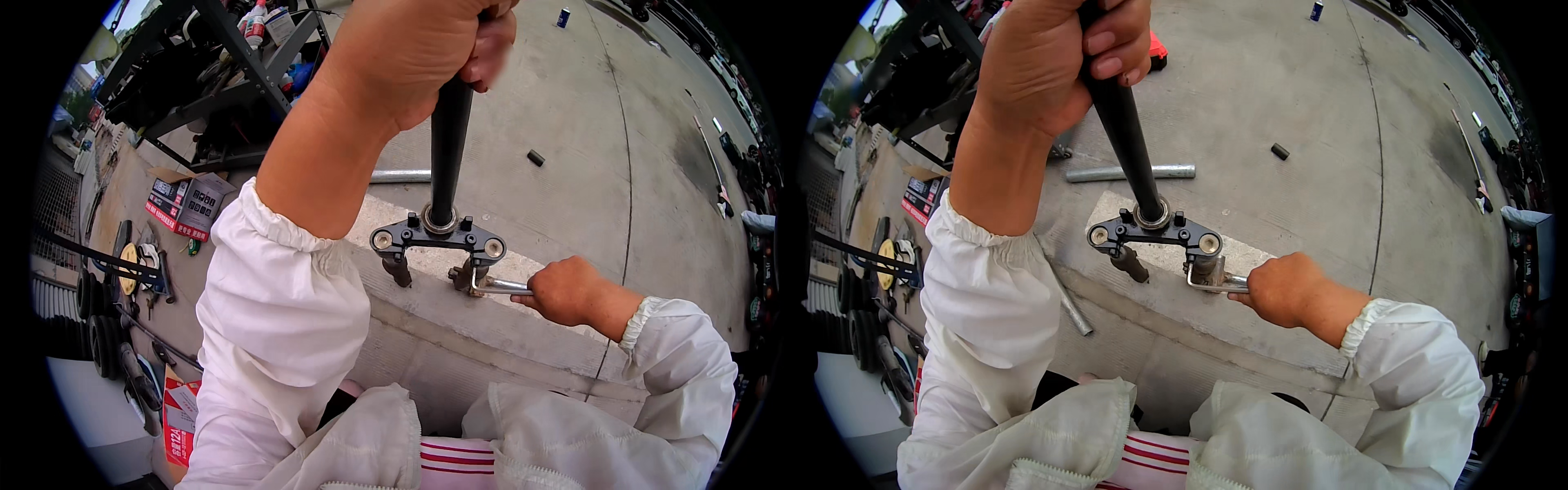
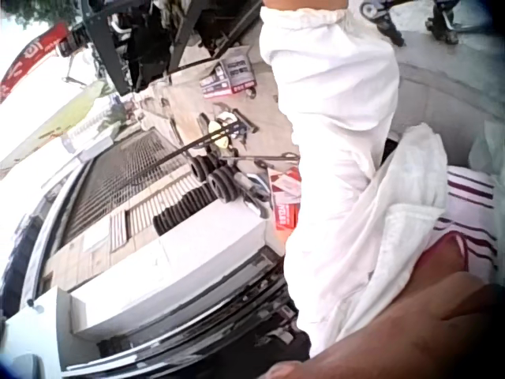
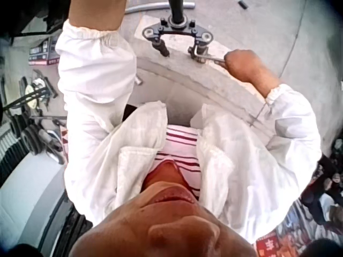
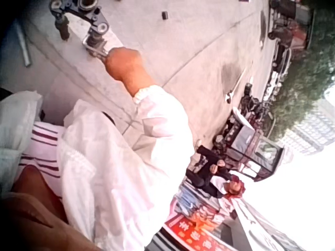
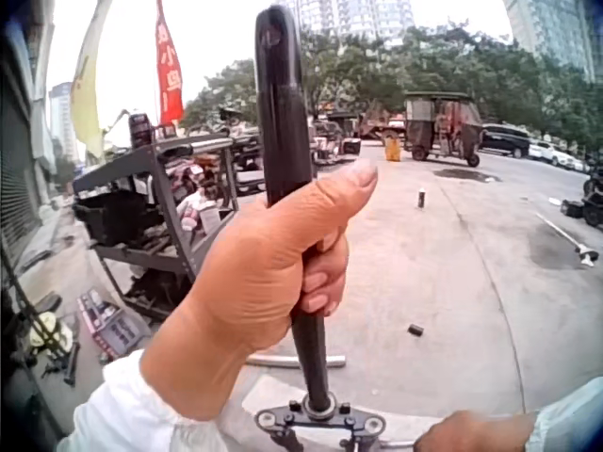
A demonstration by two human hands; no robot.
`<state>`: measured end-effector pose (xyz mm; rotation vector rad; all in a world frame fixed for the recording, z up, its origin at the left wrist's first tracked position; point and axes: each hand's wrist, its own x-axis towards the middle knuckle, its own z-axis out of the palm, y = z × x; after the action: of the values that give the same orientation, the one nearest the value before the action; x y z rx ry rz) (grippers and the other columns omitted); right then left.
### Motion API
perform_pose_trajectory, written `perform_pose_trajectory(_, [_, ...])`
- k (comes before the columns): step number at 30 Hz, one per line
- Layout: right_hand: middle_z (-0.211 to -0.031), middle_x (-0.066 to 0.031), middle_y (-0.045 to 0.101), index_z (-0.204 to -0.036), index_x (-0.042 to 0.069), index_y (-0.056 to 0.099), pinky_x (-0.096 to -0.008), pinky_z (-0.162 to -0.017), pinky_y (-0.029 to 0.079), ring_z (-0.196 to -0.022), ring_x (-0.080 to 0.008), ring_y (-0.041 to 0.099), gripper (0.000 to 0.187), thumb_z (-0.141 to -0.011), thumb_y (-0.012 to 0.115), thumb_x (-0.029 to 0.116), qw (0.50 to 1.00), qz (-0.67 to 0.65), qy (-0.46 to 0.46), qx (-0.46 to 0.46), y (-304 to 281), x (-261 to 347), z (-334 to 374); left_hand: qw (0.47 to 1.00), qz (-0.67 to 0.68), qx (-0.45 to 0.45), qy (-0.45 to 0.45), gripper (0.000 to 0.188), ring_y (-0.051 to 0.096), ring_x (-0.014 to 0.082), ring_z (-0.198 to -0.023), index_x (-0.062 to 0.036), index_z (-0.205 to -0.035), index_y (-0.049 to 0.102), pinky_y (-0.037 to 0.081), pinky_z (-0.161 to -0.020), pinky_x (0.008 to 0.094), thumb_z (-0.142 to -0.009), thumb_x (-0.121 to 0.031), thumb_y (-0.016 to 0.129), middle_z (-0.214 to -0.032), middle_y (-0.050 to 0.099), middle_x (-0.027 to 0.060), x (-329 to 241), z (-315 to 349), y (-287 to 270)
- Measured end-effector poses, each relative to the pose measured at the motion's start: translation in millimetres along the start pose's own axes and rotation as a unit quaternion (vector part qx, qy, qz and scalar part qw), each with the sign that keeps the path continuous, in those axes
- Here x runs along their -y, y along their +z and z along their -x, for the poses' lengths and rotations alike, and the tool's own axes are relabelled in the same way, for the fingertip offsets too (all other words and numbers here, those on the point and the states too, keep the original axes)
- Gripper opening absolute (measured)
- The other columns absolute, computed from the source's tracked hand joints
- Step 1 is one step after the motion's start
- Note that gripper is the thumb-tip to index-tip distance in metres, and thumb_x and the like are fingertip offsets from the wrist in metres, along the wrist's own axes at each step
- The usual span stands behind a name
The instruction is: The person sits on the ground and uses an Allen key to tighten bolts on a metal pole assembly. They repeatedly adjust the tool and reposition the pole to secure the joints.
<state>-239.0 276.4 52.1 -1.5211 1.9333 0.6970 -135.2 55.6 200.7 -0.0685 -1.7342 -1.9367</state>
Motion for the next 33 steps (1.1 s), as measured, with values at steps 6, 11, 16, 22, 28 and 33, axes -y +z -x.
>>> perform_pose_trajectory(6, [-0.073, -0.0149, 0.070, -0.071, 0.007, 0.069, -0.0475, -0.066, 0.055, -0.073, -0.0357, 0.070, 0.060, -0.104, 0.047, 0.051, 0.998, -0.062, -0.031, 0.008, 6, -15, -7, 1.000, -0.001, -0.005, -0.002, 0.045, 0.037, 0.0088, -0.041, -0.0148, -0.065, 0.044, 0.035, -0.043, 0.0265, -0.102, -0.035, 0.063, -0.050, 0.037, -0.0034, 10, 2, 0])
perform_pose_trajectory(11, [-0.069, -0.0174, 0.069, -0.069, 0.007, 0.069, -0.0482, -0.063, 0.054, -0.068, -0.0386, 0.068, 0.055, -0.101, 0.054, 0.049, 0.984, -0.146, -0.032, -0.097, 37, -16, -27, 1.000, 0.000, -0.023, -0.006, 0.045, 0.037, 0.0088, -0.040, -0.0156, -0.066, 0.042, 0.035, -0.043, 0.0272, -0.102, -0.035, 0.061, -0.050, 0.036, -0.0040, 20, -1, -11])
perform_pose_trajectory(16, [-0.068, -0.0158, 0.067, -0.074, 0.007, 0.069, -0.0504, -0.060, 0.050, -0.066, -0.0400, 0.064, 0.043, -0.097, 0.062, 0.043, 0.982, -0.125, -0.043, -0.137, 49, -24, -29, 1.000, 0.008, -0.021, -0.009, 0.045, 0.036, 0.0088, -0.039, -0.0163, -0.066, 0.041, 0.035, -0.043, 0.0280, -0.103, -0.035, 0.060, -0.050, 0.035, -0.0046, 12, -14, -6])
perform_pose_trajectory(22, [-0.073, -0.0109, 0.069, -0.089, 0.009, 0.062, -0.0482, -0.059, 0.050, -0.068, -0.0367, 0.066, 0.031, -0.096, 0.065, 0.039, 0.961, -0.086, -0.056, -0.256, 50, -9, -18, 1.000, 0.012, 0.005, -0.006, 0.044, 0.036, 0.0089, -0.040, -0.0163, -0.067, 0.041, 0.036, -0.043, 0.0289, -0.103, -0.034, 0.060, -0.051, 0.035, -0.0052, 16, -9, -11])
perform_pose_trajectory(28, [-0.074, -0.0067, 0.066, -0.094, 0.013, 0.060, -0.0434, -0.055, 0.050, -0.070, -0.0303, 0.067, 0.019, -0.096, 0.064, 0.031, 0.922, -0.023, -0.132, -0.363, 49, 16, -5, 1.000, 0.006, 0.013, 0.006, 0.045, 0.039, 0.0081, -0.041, -0.0169, -0.064, 0.043, 0.035, -0.042, 0.0280, -0.101, -0.033, 0.064, -0.051, 0.040, -0.0043, 15, -7, -12])
perform_pose_trajectory(33, [-0.073, -0.0051, 0.064, -0.096, 0.015, 0.062, -0.0421, -0.054, 0.051, -0.068, -0.0284, 0.067, 0.013, -0.094, 0.065, 0.027, 0.922, -0.027, -0.159, -0.353, 47, 60, 14, 1.000, 0.009, 0.012, 0.013, 0.048, 0.039, 0.0084, -0.042, -0.0168, -0.062, 0.044, 0.035, -0.042, 0.0283, -0.100, -0.036, 0.066, -0.052, 0.041, -0.0039, 16, -5, -10])
